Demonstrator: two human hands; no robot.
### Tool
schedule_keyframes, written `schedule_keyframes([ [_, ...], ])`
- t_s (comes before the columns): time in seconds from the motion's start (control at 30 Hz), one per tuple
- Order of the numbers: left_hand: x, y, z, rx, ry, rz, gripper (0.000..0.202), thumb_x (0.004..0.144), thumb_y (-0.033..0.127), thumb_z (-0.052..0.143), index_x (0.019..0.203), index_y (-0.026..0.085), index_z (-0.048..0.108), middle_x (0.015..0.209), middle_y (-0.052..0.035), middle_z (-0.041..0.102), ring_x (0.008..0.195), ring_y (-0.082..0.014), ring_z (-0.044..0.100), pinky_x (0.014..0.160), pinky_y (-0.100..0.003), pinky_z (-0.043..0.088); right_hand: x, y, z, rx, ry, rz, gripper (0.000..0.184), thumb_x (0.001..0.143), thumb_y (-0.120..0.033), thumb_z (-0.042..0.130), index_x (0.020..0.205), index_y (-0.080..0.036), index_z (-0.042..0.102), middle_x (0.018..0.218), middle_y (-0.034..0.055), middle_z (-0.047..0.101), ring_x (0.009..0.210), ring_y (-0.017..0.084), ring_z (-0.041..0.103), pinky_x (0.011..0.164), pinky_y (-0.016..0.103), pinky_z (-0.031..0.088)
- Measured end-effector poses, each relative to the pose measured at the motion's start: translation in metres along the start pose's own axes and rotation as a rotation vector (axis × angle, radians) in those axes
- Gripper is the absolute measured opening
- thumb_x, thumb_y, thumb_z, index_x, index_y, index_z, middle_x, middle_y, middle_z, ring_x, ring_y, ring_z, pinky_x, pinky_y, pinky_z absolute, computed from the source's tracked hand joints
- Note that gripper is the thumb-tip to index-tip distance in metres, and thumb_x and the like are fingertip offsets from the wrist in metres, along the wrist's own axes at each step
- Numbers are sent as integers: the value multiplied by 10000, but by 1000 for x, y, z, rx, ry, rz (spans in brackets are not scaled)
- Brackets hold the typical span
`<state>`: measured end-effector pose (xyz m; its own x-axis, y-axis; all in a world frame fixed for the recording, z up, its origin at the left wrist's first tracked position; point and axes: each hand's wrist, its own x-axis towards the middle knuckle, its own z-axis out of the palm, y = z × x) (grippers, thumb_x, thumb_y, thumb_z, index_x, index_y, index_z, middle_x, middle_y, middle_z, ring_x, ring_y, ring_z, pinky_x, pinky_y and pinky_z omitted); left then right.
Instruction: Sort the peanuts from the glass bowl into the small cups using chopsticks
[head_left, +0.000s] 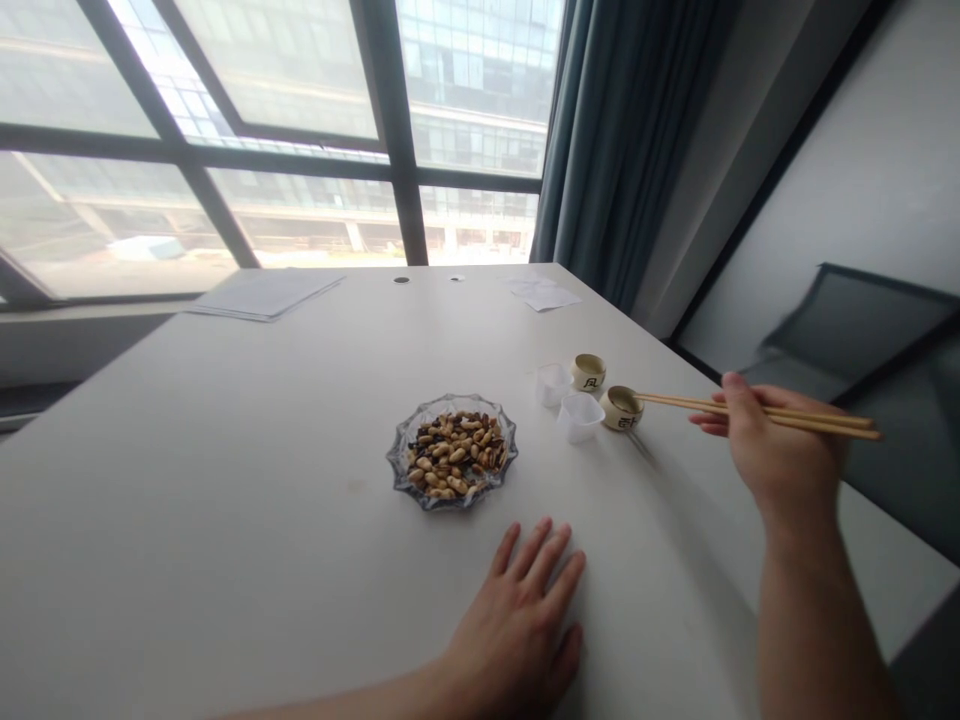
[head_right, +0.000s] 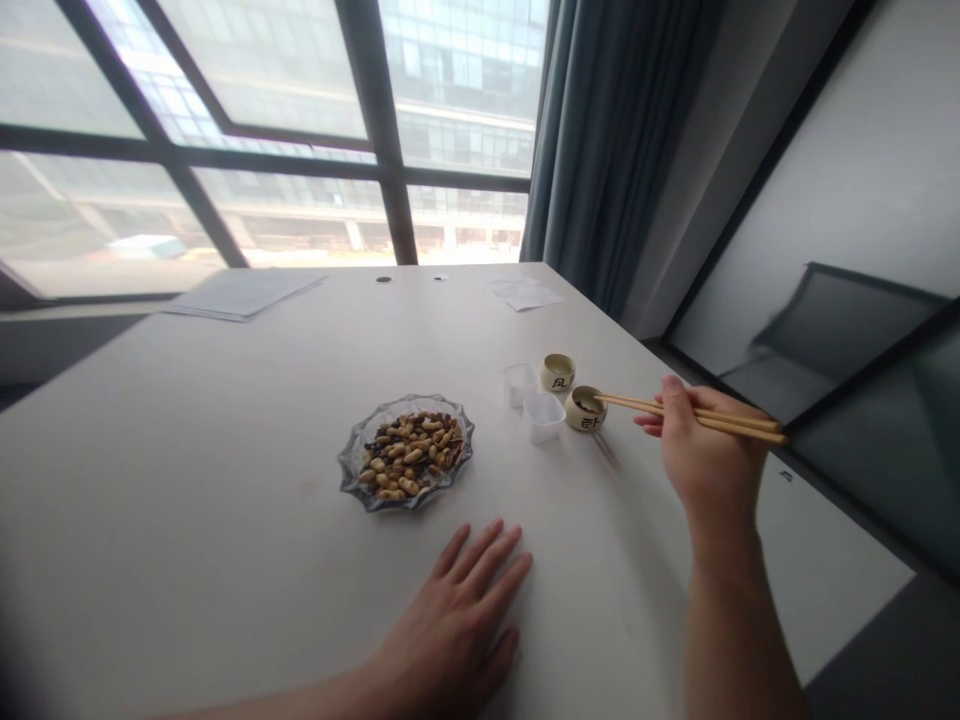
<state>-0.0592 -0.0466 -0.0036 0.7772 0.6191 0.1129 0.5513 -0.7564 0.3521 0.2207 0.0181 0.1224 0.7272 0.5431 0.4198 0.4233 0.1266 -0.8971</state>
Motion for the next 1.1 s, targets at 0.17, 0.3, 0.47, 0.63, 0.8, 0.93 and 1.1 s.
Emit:
schedule_keyframes([
  [0.17, 0, 3, -2, 4, -15, -8, 589, 1099, 530, 463, 1597, 220, 424, 1693, -109, 303, 1574, -334, 199, 1266, -588, 129, -34, -21, 16, -54, -117, -191, 343, 950, -467, 708, 778, -175, 760, 652, 45, 758, 530, 189, 734, 581, 293, 612],
  [0.3, -1, 7, -5, 36, -18, -9, 593, 1100, 519, 436, 1595, 194, 410, 1691, -123, 302, 1567, -341, 207, 1260, -594, 138, -65, -31, 29, -30, -266, -284, 299, 971, -433, 695, 811, -194, 777, 694, 48, 779, 591, 200, 745, 676, 329, 606],
  [0.47, -1, 12, -4, 86, 6, -16, 574, 1101, 494, 415, 1583, 182, 413, 1691, -119, 298, 1567, -332, 194, 1264, -568, 126, -86, -22, 40, 81, -486, -282, 283, 964, -427, 707, 813, -198, 775, 680, 32, 773, 559, 185, 733, 608, 298, 590],
  [0.63, 0, 15, -4, 102, 11, -17, 567, 1091, 485, 431, 1569, 179, 419, 1670, -122, 331, 1554, -339, 217, 1259, -578, 126, -99, -14, 50, 171, -746, -255, 344, 973, -444, 694, 743, -197, 757, 659, 26, 759, 559, 165, 721, 579, 264, 565],
  [0.8, -1, 19, -18, 89, -1, -18, 574, 1087, 484, 477, 1573, 187, 408, 1652, -118, 355, 1535, -331, 258, 1262, -549, 153, -112, -7, 60, 205, -897, -199, 388, 976, -499, 671, 738, -199, 732, 666, 35, 752, 583, 174, 721, 566, 262, 547],
  [0.93, -1, 20, -20, 86, 3, -21, 586, 1072, 475, 526, 1568, 184, 412, 1632, -124, 382, 1518, -331, 283, 1261, -545, 161, -116, 0, 66, 213, -927, -218, 375, 984, -494, 665, 758, -203, 733, 675, 32, 752, 601, 179, 726, 608, 276, 556],
  [1.1, 0, 19, -18, 77, 17, -23, 571, 1061, 466, 545, 1546, 184, 441, 1616, -129, 399, 1513, -333, 284, 1258, -553, 163, -120, 5, 69, 201, -946, -232, 400, 1003, -500, 634, 768, -198, 751, 729, 48, 775, 631, 187, 739, 629, 287, 567],
])
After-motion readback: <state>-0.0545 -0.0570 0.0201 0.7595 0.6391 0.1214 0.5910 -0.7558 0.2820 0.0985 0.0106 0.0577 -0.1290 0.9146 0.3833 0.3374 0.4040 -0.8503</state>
